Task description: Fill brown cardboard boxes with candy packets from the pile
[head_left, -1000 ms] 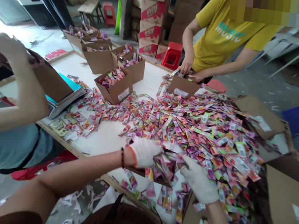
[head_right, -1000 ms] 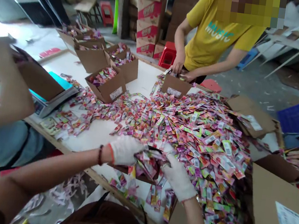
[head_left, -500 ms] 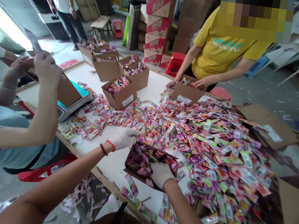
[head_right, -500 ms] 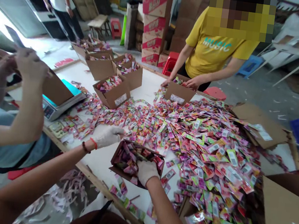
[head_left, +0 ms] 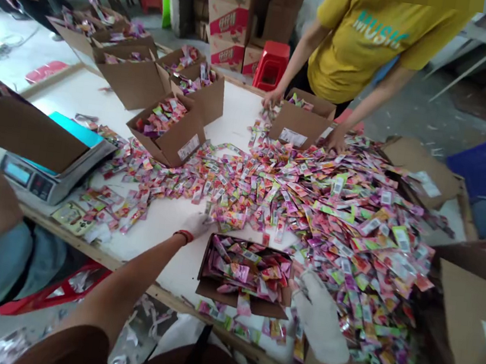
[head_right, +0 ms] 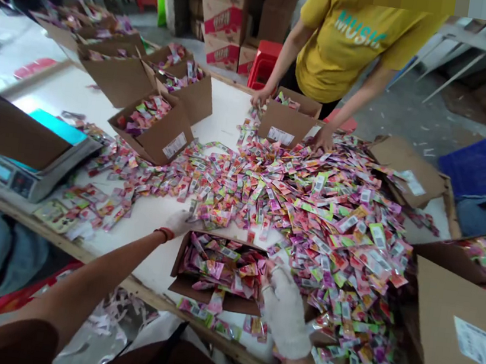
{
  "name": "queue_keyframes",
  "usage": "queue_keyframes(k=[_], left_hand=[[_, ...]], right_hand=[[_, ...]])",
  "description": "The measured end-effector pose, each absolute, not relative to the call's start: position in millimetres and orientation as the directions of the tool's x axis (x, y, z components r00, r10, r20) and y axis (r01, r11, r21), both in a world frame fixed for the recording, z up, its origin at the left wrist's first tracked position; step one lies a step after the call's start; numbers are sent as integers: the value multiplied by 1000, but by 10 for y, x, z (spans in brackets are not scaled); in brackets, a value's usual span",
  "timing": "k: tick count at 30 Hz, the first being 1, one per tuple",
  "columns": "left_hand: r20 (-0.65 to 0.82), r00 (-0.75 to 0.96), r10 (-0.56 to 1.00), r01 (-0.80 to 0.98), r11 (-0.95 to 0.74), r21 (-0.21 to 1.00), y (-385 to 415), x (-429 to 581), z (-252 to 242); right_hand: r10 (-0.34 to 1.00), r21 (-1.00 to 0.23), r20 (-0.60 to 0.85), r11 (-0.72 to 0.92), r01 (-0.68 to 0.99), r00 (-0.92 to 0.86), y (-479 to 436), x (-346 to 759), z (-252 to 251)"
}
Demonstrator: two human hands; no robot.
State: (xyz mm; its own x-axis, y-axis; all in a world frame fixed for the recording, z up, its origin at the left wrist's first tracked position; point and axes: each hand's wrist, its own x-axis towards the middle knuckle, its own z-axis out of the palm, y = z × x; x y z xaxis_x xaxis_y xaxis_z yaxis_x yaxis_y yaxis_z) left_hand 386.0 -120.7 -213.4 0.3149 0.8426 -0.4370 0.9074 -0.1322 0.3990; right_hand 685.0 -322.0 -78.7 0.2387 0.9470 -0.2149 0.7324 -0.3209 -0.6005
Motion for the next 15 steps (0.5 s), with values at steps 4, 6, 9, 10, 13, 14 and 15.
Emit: queue_keyframes(k=[4, 6, 9, 10, 13, 14, 15], left_hand=[[-297, 296, 908, 884, -143, 444, -1084, 3643, -1419], [-136, 405, 904, 801, -279, 530, -1227, 3712, -963], [54, 766, 641, 479, -625, 616, -1700, 4080, -581], [0, 846, 534, 432, -684, 587, -1872, 4244, -577], [-334, 826, 454, 560, -728, 395, -2193, 4669, -820], [-407, 786, 466, 604, -719, 344, -2211, 4740, -920], [-447, 757, 476, 632, -706, 319, -2193, 4760, -997]], right_hand=[[855, -570, -356, -519, 637, 377, -3177, 6839, -920], [832, -598, -463, -547, 586, 304, -3165, 6822, -1052], [799, -563, -524, -585, 583, 296, -3127, 6799, -1225], [788, -538, -536, -595, 597, 302, -3099, 6788, -1249], [769, -457, -562, -595, 661, 303, -2979, 6730, -1200], [772, -446, -562, -586, 677, 298, -2940, 6707, -1159], [786, -468, -553, -566, 678, 275, -2910, 6689, -1122]])
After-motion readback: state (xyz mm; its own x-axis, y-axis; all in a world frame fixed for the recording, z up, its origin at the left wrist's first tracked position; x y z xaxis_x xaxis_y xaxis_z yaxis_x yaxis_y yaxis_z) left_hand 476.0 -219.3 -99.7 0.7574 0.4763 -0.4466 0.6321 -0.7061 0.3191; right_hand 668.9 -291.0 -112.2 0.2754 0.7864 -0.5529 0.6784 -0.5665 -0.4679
